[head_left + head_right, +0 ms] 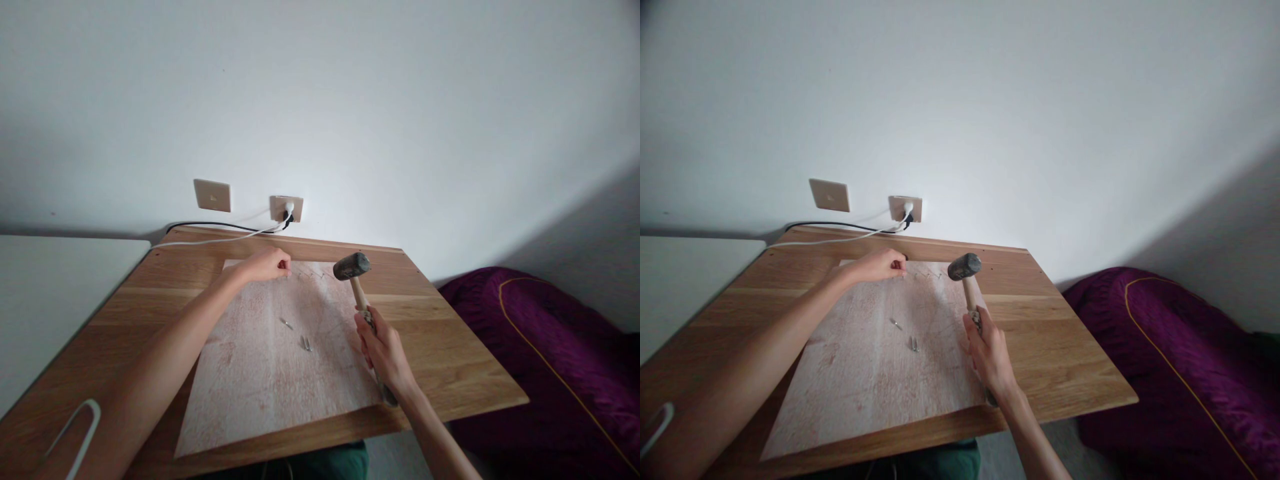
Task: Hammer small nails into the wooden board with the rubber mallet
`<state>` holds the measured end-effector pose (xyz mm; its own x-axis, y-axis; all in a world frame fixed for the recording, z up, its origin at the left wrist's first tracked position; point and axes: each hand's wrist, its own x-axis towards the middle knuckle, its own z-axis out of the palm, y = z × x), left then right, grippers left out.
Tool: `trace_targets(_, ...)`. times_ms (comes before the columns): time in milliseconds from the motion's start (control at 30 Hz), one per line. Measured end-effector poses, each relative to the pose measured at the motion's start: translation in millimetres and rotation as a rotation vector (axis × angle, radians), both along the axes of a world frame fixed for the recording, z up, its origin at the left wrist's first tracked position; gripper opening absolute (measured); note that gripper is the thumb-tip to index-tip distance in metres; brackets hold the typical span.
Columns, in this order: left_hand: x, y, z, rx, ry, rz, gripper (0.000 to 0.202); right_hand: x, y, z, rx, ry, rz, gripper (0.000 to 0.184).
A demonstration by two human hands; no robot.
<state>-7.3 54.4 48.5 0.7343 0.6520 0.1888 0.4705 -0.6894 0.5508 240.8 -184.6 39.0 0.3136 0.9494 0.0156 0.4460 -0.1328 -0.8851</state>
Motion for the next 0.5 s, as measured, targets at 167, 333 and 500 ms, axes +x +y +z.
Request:
trace_targets(167,-0.9,0.0,1.1,-0.019,0.012,0.004,0.007,0.6,0.5,-1.2,-0.007,0.005,-0.006,0.048)
trace_targets(333,-1.3,1.3,0.2,-0.04,0.011,-0.014,0.008,1.0,1.1,-1.5,-0.015,0.007,-0.011,0.046)
trace_targets(500,-1.5,2.1,0.2,-0.037,0.006,-0.035,0.01,1.0,0.2,-1.5,-0.014,0.001,0.0,0.043)
